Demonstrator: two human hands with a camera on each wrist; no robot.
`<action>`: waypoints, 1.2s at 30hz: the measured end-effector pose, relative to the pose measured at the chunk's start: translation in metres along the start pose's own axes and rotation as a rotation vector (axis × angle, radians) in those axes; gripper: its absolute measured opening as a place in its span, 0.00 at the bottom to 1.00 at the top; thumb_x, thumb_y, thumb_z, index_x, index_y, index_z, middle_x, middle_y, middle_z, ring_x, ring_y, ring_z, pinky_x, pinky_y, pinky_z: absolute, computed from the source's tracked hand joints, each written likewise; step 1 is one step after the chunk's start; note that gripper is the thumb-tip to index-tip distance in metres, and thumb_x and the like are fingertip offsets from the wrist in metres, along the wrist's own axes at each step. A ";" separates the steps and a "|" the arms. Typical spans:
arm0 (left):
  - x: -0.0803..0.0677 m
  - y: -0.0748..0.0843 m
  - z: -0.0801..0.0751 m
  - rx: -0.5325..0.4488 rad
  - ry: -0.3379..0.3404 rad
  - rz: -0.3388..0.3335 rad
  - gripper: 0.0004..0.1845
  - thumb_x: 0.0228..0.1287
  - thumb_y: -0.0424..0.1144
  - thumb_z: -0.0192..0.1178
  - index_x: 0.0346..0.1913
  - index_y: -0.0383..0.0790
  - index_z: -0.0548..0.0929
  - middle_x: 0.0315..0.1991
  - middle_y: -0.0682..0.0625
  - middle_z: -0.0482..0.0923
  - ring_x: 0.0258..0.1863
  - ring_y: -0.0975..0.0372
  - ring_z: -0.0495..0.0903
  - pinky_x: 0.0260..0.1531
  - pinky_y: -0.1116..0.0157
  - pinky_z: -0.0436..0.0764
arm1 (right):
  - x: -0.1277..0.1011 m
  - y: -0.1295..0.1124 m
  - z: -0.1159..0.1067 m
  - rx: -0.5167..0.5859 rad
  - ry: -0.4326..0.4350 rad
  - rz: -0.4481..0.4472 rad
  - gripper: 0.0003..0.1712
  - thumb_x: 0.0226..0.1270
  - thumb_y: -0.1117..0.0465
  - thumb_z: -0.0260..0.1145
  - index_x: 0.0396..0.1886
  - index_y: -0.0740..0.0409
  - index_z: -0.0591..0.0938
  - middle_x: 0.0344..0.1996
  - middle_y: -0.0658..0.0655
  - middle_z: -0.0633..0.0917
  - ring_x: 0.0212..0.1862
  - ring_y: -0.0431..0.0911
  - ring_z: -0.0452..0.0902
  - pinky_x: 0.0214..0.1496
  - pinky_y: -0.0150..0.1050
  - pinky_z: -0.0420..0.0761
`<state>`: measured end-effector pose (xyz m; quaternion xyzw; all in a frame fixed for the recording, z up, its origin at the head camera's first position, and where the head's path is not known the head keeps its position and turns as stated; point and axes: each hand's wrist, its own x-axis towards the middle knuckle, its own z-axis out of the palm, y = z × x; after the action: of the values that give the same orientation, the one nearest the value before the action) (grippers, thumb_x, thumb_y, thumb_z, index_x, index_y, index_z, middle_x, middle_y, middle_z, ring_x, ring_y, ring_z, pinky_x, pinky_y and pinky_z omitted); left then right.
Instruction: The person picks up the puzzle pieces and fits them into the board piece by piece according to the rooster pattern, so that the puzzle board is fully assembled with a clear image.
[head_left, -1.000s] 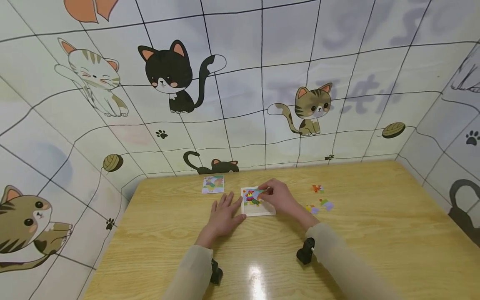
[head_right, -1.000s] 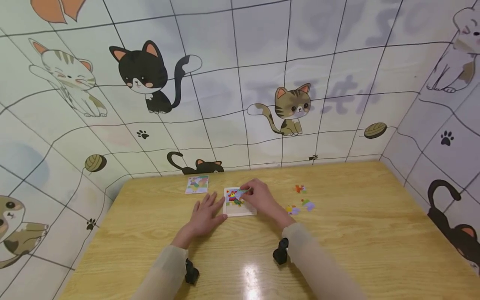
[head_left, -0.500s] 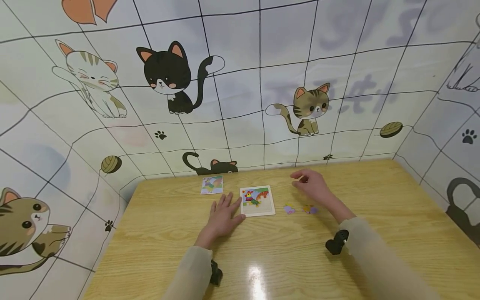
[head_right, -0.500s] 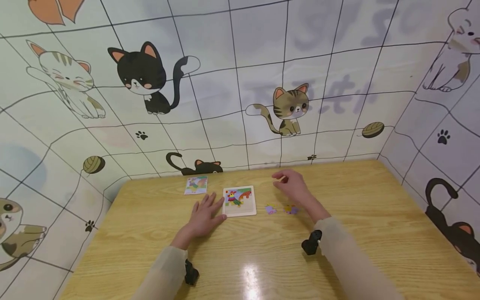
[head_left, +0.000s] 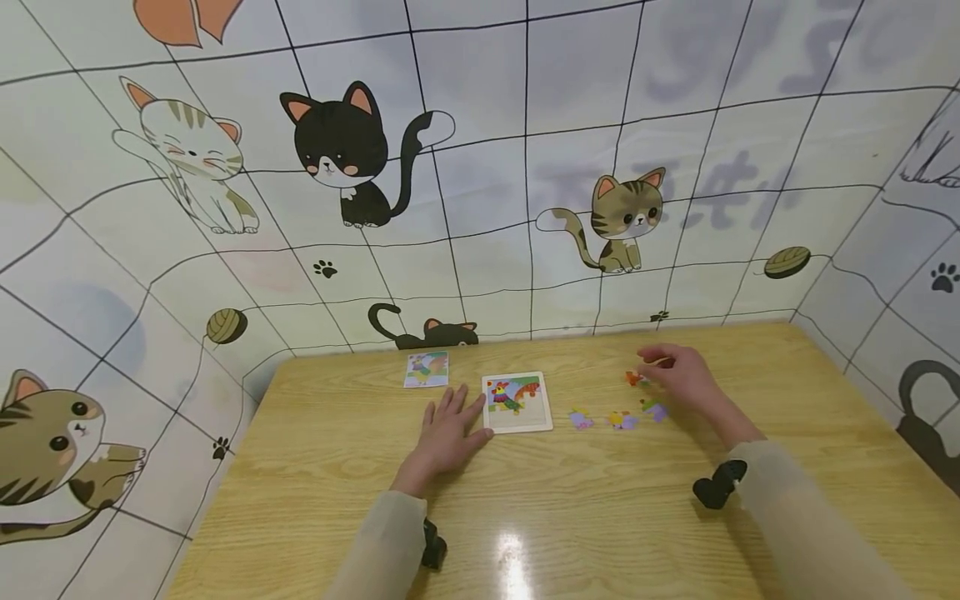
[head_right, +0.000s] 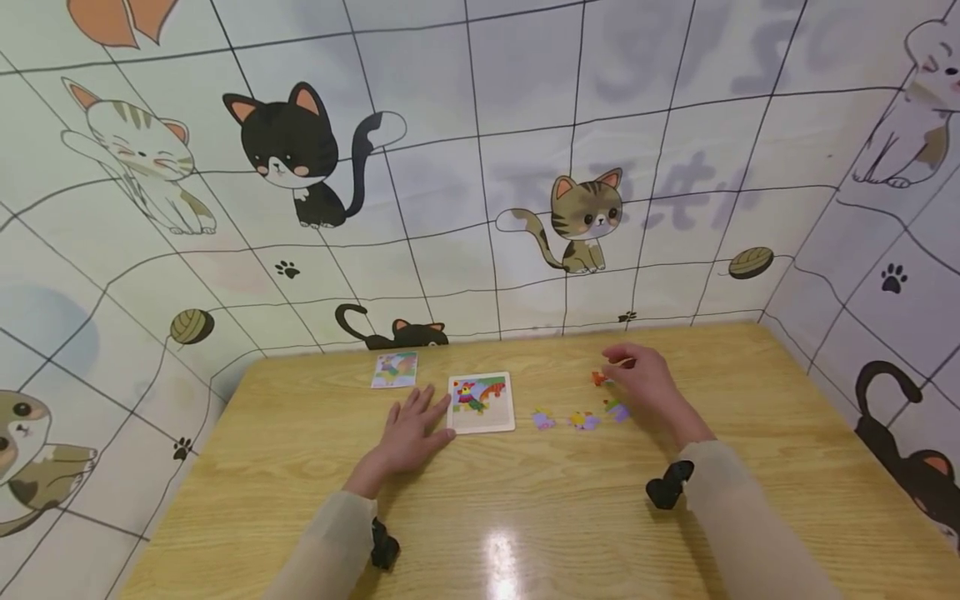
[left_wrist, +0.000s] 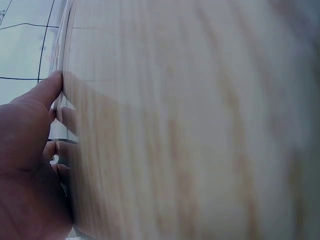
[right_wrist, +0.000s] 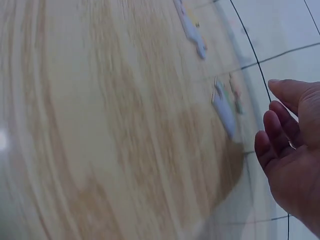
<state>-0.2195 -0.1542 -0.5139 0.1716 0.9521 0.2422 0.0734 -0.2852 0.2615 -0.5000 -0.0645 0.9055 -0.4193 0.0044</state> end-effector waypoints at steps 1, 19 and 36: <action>0.000 0.000 0.000 0.002 -0.002 -0.002 0.34 0.76 0.53 0.56 0.79 0.43 0.65 0.81 0.35 0.49 0.80 0.39 0.43 0.73 0.35 0.40 | 0.000 0.004 -0.001 0.003 -0.013 0.002 0.23 0.76 0.60 0.66 0.62 0.70 0.80 0.54 0.69 0.82 0.50 0.57 0.77 0.40 0.37 0.78; 0.001 0.000 0.000 0.017 -0.007 -0.010 0.34 0.77 0.54 0.55 0.79 0.44 0.65 0.81 0.36 0.48 0.80 0.40 0.42 0.73 0.36 0.39 | -0.004 0.016 -0.001 -0.046 -0.120 -0.048 0.21 0.76 0.59 0.65 0.61 0.69 0.82 0.52 0.67 0.80 0.50 0.56 0.77 0.48 0.45 0.78; 0.001 0.001 -0.001 0.011 -0.011 -0.019 0.34 0.77 0.54 0.56 0.79 0.44 0.65 0.81 0.36 0.48 0.80 0.41 0.42 0.74 0.36 0.40 | 0.000 0.019 0.002 -0.064 -0.118 -0.050 0.17 0.74 0.62 0.67 0.56 0.68 0.80 0.46 0.63 0.83 0.46 0.53 0.77 0.46 0.45 0.77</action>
<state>-0.2200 -0.1533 -0.5123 0.1641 0.9546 0.2352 0.0800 -0.2875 0.2722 -0.5154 -0.1118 0.9147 -0.3856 0.0455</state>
